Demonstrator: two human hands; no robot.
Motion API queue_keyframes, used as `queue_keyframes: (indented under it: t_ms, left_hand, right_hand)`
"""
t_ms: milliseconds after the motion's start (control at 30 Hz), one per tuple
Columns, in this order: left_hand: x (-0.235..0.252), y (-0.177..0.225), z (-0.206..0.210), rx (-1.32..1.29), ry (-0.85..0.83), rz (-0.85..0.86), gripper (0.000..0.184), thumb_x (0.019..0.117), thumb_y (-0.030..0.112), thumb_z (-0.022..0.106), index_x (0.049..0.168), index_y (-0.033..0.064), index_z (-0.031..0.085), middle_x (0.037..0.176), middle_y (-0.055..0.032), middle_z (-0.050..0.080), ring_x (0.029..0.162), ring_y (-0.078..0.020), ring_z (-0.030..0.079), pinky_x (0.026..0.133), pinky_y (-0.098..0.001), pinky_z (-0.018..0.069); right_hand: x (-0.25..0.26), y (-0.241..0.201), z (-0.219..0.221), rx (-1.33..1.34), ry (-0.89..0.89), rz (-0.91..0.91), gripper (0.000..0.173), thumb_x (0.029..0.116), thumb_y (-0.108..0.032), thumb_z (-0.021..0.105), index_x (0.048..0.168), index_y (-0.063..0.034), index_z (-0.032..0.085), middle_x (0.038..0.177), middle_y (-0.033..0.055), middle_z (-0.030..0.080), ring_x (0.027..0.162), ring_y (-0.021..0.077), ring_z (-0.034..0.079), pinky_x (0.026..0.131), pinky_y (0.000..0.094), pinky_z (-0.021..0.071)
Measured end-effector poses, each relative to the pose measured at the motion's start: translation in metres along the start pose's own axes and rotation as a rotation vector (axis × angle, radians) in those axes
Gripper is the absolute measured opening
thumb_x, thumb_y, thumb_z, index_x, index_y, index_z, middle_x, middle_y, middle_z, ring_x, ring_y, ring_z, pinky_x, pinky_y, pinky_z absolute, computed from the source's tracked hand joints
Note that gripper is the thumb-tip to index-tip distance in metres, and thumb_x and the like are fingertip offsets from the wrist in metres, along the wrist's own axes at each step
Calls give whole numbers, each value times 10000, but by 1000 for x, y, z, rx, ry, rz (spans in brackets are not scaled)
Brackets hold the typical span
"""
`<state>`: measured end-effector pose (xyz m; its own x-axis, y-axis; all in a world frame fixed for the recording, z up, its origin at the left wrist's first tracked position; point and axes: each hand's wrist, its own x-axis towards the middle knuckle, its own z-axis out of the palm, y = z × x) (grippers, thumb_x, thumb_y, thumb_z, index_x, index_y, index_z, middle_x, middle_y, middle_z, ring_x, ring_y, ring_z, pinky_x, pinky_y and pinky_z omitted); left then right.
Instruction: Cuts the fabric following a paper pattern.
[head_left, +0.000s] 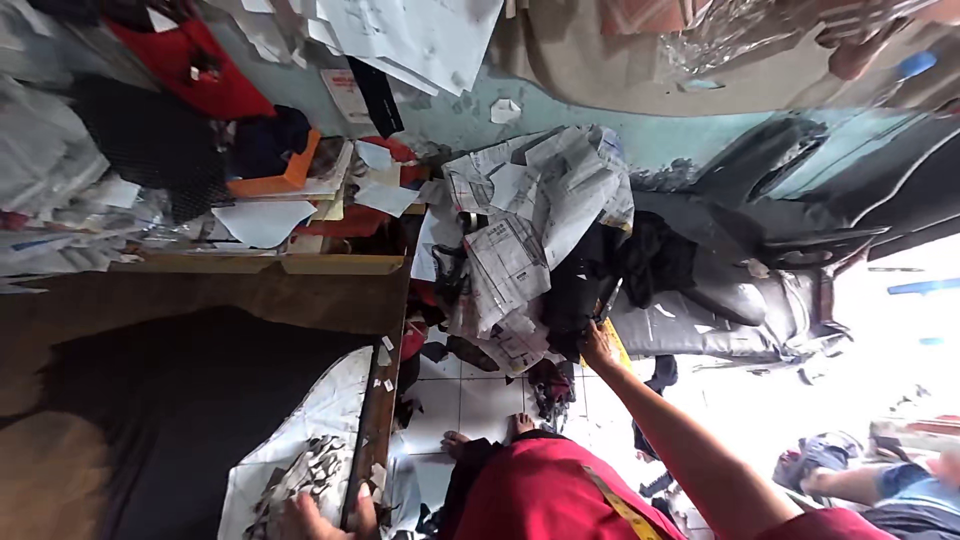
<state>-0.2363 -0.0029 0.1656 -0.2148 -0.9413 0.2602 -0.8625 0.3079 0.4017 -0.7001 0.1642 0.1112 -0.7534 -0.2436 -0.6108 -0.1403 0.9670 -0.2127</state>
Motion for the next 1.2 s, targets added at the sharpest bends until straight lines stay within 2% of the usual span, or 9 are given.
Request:
queue_keyframes:
  t_ms: [300, 467, 533, 633, 700, 867, 1000, 1100, 1200]
  left_hand:
    - [56, -7, -4, 73, -189, 75, 733, 988, 553, 483, 1468, 0, 512, 1545, -311, 419, 1460, -537, 328, 1181, -734, 122]
    - [80, -13, 10, 148, -219, 195, 700, 977, 601, 472, 1344, 35, 657, 1461, -246, 558, 1389, -514, 462, 1157, -752, 186]
    - [86, -13, 19, 138, -230, 244, 665, 958, 573, 522, 1326, 39, 674, 1429, -235, 590, 1357, -495, 509, 1141, -759, 214]
    - [93, -6, 27, 122, -291, 264, 648, 927, 541, 621, 1347, 49, 663, 1449, -230, 575, 1361, -468, 517, 1149, -730, 245]
    - [98, -2, 34, 118, -340, 268, 665, 910, 533, 653, 1375, 58, 642, 1488, -241, 534, 1388, -470, 487, 1157, -704, 266]
    - [118, 13, 46, 78, -514, 238, 713, 939, 534, 630, 1486, 86, 534, 1603, -251, 375, 1486, -458, 349, 1204, -620, 261]
    - [137, 27, 57, 39, -641, 235, 763, 974, 553, 570, 1575, 113, 404, 1671, -234, 232, 1552, -436, 190, 1256, -587, 131]
    - [147, 38, 65, 17, -660, 248, 779, 975, 578, 554, 1585, 123, 388, 1679, -225, 213, 1559, -435, 163, 1256, -595, 113]
    - [146, 38, 83, -35, -530, 296, 786, 940, 595, 600, 1546, 114, 460, 1647, -242, 290, 1530, -463, 237, 1231, -636, 167]
  right_hand:
    - [-21, 17, 24, 364, 175, -37, 592, 994, -238, 635, 1498, -8, 427, 1329, 298, 603, 1193, 429, 627, 1000, 591, 514]
    - [-50, 26, 40, 835, 130, -15, 791, 1023, -214, 628, 1614, -62, 125, 1305, 306, 578, 1008, 339, 656, 823, 505, 559]
    - [-55, 35, 41, 826, 87, 12, 732, 1032, -193, 604, 1602, -65, 163, 1228, 248, 605, 906, 246, 647, 753, 434, 546]
    - [-69, 48, 38, 908, 59, 68, 414, 1070, -183, 522, 1435, -14, 425, 964, 81, 612, 710, 93, 602, 645, 275, 536]
    - [-78, 51, 35, 1146, 22, 93, 185, 1104, -255, 442, 1150, -117, 556, 734, -61, 597, 545, -2, 545, 517, 164, 490]
    - [-122, 31, 15, 1413, -130, 110, 490, 1115, -478, 210, 906, -275, 603, 694, -127, 652, 631, -11, 622, 603, 190, 533]
    - [-152, -13, 14, 1220, 170, 66, 165, 1117, -301, 410, 1156, -181, 516, 760, -102, 630, 662, 16, 636, 624, 202, 559]
    - [-163, -43, 12, 875, 184, -257, 494, 1049, -224, 501, 1416, 66, 343, 824, -30, 576, 662, 38, 617, 667, 252, 579]
    - [-143, -74, 2, 560, -73, -497, 572, 989, -321, 582, 1372, 84, 453, 761, -20, 631, 585, 51, 611, 567, 268, 569]
